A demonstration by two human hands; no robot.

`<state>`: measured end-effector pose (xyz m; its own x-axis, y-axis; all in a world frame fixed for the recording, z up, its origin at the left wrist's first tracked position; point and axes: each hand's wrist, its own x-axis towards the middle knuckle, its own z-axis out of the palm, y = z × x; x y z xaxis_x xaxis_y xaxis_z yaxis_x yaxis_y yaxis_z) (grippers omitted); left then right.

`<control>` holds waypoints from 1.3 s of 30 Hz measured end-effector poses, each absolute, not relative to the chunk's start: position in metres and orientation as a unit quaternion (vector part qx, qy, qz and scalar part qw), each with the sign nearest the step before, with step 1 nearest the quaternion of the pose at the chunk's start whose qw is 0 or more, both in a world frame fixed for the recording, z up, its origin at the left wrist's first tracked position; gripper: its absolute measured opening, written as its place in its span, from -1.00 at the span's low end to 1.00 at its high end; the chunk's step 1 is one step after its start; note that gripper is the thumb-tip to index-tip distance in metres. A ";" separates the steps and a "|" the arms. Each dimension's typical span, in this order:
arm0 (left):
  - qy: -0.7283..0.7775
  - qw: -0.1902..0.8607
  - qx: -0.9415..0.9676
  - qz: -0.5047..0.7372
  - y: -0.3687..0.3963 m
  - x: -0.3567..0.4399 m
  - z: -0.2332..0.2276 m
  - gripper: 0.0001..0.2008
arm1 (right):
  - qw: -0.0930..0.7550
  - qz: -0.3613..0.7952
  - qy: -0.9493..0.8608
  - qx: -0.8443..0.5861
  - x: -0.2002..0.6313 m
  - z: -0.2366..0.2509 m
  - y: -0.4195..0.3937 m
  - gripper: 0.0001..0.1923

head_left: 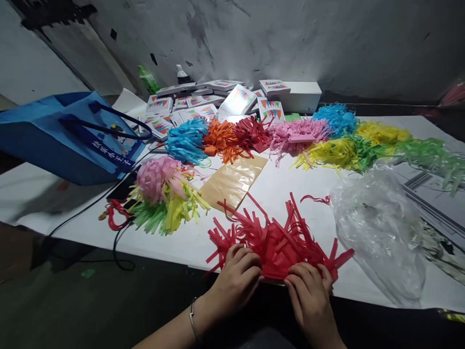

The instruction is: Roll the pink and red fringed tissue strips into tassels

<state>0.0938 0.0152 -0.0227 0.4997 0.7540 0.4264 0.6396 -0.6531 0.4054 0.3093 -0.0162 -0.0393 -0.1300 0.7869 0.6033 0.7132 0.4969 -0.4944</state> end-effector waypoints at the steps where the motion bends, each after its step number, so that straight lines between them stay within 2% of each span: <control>1: 0.423 0.102 0.853 0.288 0.015 0.095 -0.021 -0.85 | 0.427 0.038 -0.740 -0.519 0.307 -0.038 -0.016 -0.78; 7: 0.480 0.097 0.831 0.264 0.016 0.103 -0.021 -0.87 | 0.392 -0.022 -0.727 -0.563 0.299 -0.040 -0.016 -0.84; 11: 0.412 0.070 0.861 0.289 0.018 0.098 -0.029 -0.83 | 0.411 -0.007 -0.769 -0.489 0.302 -0.050 -0.017 -0.74; 16: 0.341 0.062 0.894 0.285 0.018 0.087 -0.032 -0.91 | 0.409 0.007 -0.788 -0.461 0.308 -0.059 -0.020 -0.87; 21: 0.346 0.080 0.879 0.318 0.016 0.088 -0.031 -0.88 | 0.438 0.034 -0.782 -0.442 0.311 -0.052 -0.022 -0.81; 26: 0.373 0.108 0.874 0.293 0.015 0.091 -0.022 -0.89 | 0.438 0.074 -0.761 -0.472 0.308 -0.046 -0.023 -0.82; 32: 0.444 0.146 0.851 0.240 0.011 0.100 -0.011 -0.90 | 0.427 0.055 -0.728 -0.533 0.297 -0.043 -0.025 -0.83; 39: 0.450 0.119 0.853 0.237 0.011 0.104 -0.019 -0.90 | 0.411 0.044 -0.713 -0.567 0.294 -0.039 -0.024 -0.84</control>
<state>0.1042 0.0109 -0.0187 0.4828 0.8239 0.2967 0.7108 -0.5666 0.4167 0.2937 -0.0240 -0.0391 -0.0197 0.8440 0.5359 0.7722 0.3533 -0.5280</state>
